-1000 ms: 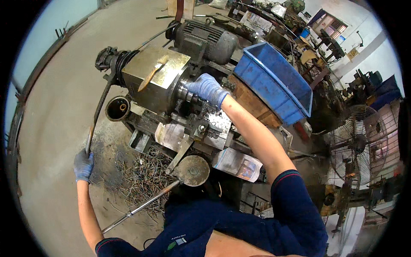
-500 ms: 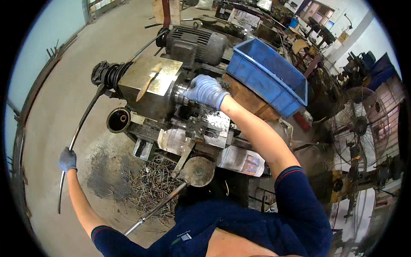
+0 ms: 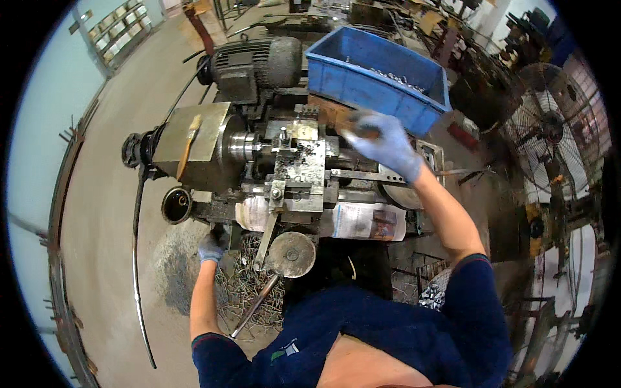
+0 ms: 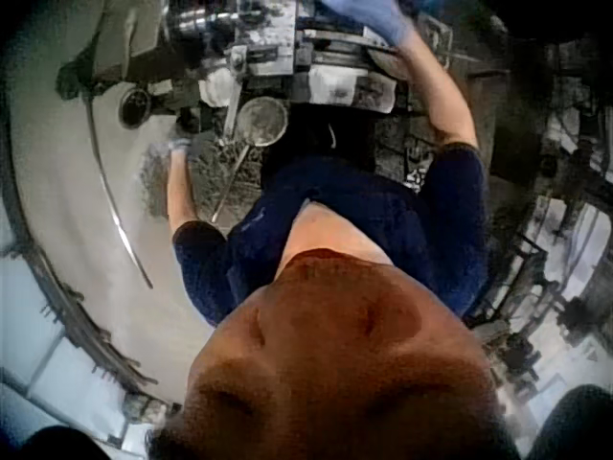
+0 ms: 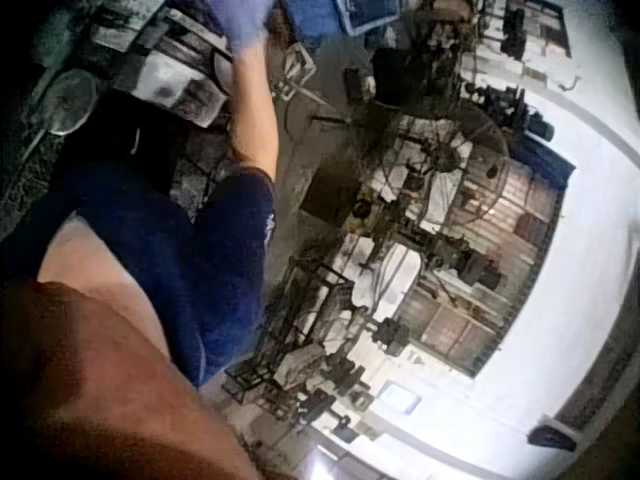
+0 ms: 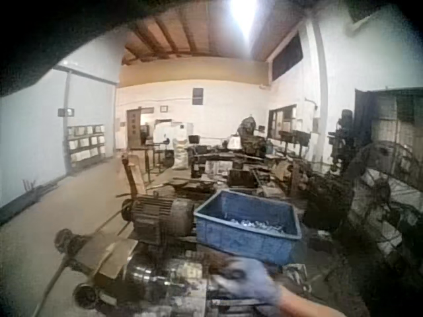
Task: The person operates a lathe machine by repeatedly taking metal components from a bin, securing them into the machine's chuck, and manipulating levers to perform a machining process.
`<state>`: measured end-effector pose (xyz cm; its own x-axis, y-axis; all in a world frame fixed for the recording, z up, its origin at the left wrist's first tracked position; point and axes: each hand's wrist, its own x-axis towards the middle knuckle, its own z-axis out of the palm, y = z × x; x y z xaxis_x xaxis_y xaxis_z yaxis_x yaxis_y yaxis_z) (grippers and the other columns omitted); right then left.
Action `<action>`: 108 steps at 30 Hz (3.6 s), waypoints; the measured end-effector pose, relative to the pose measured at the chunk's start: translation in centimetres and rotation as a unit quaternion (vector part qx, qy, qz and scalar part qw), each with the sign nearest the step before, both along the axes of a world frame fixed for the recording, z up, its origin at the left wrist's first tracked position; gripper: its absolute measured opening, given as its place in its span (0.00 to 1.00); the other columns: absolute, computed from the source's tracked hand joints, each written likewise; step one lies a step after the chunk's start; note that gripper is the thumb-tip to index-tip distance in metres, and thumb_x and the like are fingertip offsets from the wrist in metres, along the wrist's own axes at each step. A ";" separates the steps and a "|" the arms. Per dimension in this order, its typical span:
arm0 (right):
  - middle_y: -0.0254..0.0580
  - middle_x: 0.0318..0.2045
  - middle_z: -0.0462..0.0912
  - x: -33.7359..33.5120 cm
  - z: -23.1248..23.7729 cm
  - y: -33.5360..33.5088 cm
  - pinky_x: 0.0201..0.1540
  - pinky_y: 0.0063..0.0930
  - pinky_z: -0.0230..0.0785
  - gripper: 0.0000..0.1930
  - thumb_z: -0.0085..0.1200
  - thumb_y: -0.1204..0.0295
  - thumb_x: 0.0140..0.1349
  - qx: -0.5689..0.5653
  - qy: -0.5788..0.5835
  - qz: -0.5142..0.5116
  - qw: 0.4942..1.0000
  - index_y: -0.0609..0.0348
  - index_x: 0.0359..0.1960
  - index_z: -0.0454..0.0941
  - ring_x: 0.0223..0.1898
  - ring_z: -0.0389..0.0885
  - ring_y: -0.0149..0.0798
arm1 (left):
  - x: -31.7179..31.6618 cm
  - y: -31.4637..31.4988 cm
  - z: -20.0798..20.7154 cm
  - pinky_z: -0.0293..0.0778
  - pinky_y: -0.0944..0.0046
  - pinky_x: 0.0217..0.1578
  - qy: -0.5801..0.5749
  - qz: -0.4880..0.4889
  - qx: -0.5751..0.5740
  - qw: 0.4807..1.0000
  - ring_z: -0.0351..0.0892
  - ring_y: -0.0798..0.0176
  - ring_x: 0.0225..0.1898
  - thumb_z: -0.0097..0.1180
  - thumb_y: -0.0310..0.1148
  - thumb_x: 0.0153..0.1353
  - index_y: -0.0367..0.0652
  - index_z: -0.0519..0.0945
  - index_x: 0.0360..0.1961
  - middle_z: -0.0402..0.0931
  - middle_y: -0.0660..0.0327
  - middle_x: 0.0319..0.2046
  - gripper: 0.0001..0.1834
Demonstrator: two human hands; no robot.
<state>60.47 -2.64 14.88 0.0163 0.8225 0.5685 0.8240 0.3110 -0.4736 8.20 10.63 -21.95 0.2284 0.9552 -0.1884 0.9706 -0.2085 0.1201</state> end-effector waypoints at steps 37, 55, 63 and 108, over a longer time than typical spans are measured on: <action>0.49 0.31 0.81 16.4 -19.1 -36.7 0.37 0.43 0.70 0.22 0.54 0.45 0.49 -0.402 -0.111 -0.597 0.685 0.52 0.28 0.80 0.35 0.79 0.53 | 9.7 -20.7 16.8 0.69 0.48 0.29 -0.188 -0.166 -0.136 0.958 0.74 0.40 0.28 0.60 0.42 0.48 0.39 0.77 0.24 0.75 0.45 0.22 0.15; 0.52 0.37 0.79 27.5 -19.6 -30.4 0.48 0.51 0.64 0.24 0.48 0.46 0.56 -0.282 -0.308 -0.551 0.722 0.54 0.37 0.79 0.42 0.76 0.55 | 8.6 -20.8 16.8 0.72 0.58 0.37 -0.177 -0.163 -0.212 0.947 0.77 0.53 0.35 0.56 0.29 0.50 0.42 0.79 0.37 0.79 0.52 0.32 0.12; 0.48 0.63 0.61 29.4 -19.8 -17.3 0.66 0.43 0.43 0.39 0.55 0.52 0.51 -0.349 -0.298 -0.551 0.697 0.59 0.62 0.58 0.65 0.55 0.49 | 9.5 -18.2 19.0 0.71 0.62 0.31 -0.319 -0.061 -0.396 0.859 0.72 0.67 0.27 0.56 0.50 0.57 0.39 0.79 0.36 0.77 0.57 0.24 0.22; 0.41 0.28 0.84 -10.1 -0.1 12.7 0.61 0.49 0.50 0.28 0.56 0.42 0.46 -0.207 -0.237 0.094 0.945 0.52 0.36 0.83 0.36 0.82 0.38 | -16.1 -6.6 27.9 0.71 0.60 0.46 -0.103 0.155 0.304 0.934 0.79 0.55 0.43 0.48 0.42 0.63 0.39 0.77 0.47 0.78 0.51 0.43 0.19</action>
